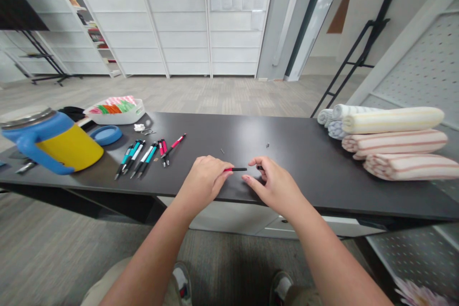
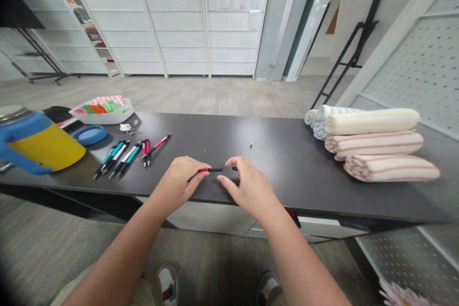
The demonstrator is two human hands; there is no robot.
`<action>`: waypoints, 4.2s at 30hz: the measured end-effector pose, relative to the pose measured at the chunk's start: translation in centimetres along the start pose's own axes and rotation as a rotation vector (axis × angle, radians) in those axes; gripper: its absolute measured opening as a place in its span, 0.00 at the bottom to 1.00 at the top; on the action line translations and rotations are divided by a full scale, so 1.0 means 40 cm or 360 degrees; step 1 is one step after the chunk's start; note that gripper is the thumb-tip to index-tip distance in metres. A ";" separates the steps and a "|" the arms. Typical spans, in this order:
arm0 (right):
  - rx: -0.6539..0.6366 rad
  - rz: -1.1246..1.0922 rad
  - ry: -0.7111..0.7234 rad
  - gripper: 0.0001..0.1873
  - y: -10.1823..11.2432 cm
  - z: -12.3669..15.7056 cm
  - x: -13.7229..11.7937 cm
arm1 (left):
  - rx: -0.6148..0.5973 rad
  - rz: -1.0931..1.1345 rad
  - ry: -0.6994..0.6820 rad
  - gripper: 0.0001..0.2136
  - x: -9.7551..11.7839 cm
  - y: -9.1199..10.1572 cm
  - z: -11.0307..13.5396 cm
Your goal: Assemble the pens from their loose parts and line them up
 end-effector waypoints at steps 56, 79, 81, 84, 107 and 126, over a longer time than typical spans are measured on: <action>0.0057 -0.1026 -0.0350 0.20 0.023 -0.011 0.029 | -0.0110 -0.0005 0.0029 0.13 0.001 -0.007 0.001; -0.0086 -0.0713 -0.0237 0.14 0.013 -0.007 0.005 | -0.0209 -0.0168 -0.0095 0.12 0.009 -0.008 0.003; -0.0087 -0.0688 -0.0232 0.13 0.014 -0.008 0.003 | -0.0216 -0.0164 -0.0089 0.12 0.011 -0.007 0.003; -0.0096 -0.0672 -0.0227 0.13 0.018 -0.007 0.005 | -0.0249 -0.0147 -0.0066 0.13 0.011 -0.005 0.002; 0.0190 -0.0037 -0.0150 0.06 0.008 -0.009 0.044 | -0.0179 0.0272 0.0554 0.16 -0.075 0.057 0.007; -0.0235 0.0341 0.0366 0.23 -0.081 -0.108 -0.042 | -0.0299 -0.0485 0.0098 0.15 -0.002 0.006 -0.009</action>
Point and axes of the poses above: each hand's wrist, its own z-axis away from the middle knuckle, its own y-axis out of the back of the hand, x = y × z, the point moved 1 cm from there along -z, towards the middle knuckle, and after that the axes turned 12 degrees about y, right-handed, at the moved point
